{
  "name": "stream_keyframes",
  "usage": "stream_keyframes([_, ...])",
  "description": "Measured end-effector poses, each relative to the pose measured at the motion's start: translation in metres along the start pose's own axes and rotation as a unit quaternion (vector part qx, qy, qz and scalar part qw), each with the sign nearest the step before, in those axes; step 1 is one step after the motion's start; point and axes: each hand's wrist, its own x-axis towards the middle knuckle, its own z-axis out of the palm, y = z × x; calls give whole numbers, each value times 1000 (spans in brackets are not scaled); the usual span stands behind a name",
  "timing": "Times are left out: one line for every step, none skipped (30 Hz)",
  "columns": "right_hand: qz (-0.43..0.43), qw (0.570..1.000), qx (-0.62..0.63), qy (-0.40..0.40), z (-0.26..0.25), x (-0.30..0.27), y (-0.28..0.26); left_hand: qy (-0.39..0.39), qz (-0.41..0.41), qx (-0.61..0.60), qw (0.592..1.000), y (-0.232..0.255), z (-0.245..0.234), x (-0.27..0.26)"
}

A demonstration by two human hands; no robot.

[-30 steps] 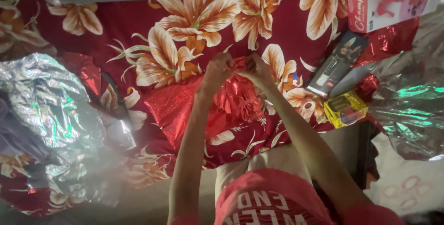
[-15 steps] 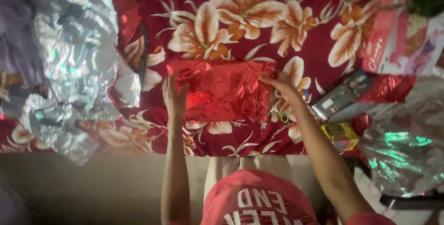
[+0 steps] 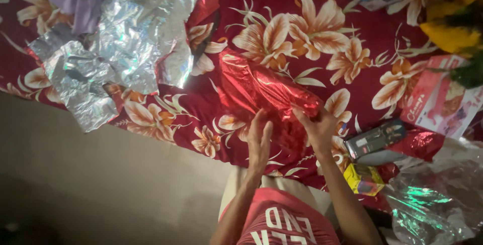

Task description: The person wraps a small rectangular box with red metallic wrapping paper on a floral tablecloth. They fold the paper edges, crease the sides, and smooth the surface to form a neat package. The wrapped gift is set aside, and the person then handles a silver sheet and a small pink box.

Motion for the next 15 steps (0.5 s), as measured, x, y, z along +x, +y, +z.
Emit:
stream_keyframes([-1,999,-30,12,-4,-8,-21,6,-11,-35,999,14,2,0])
stream_keyframes([-61,995,-74,16,-9,-19,-41,-15,-32,-151,988,28,0,3])
stream_keyframes([-121,985,-118,22,-14,-29,-57,-37,-53,-265,962,39,-6,6])
stream_keyframes([-176,970,-163,28,-20,-39,-69,-60,-77,-374,922,48,-12,8])
stream_keyframes([-261,945,-197,-8,-26,-47,-77,-56,-111,-390,912,54,-16,11])
stream_keyframes([-344,910,-228,-41,-27,-54,-81,-55,-143,-402,902,58,-21,17])
stream_keyframes([-422,866,-258,-75,-25,-59,-80,-54,-176,-414,891,60,-25,24])
stream_keyframes([-451,841,-288,-81,-15,-62,-72,-53,-208,-424,880,60,-30,30])
stream_keyframes([-478,814,-318,-86,0,-62,-59,-51,-240,-433,867,58,-35,36])
stream_keyframes([-490,798,-335,-101,11,-61,-41,-50,-274,-441,853,52,-38,41])
stream_keyframes([-502,782,-351,-115,21,-60,-19,-86,-258,-461,845,44,-42,45])
stream_keyframes([-488,786,-357,-127,28,-61,6,-112,-256,-473,836,32,-46,47])
stream_keyframes([-474,791,-363,-138,33,-62,34,-129,-254,-478,831,17,-48,49])
stream_keyframes([-458,796,-367,-149,39,-63,63,-130,-260,-470,834,-1,-52,52])
stream_keyframes([-458,787,-378,-167,47,-63,92,-125,-268,-456,840,-20,-57,55])
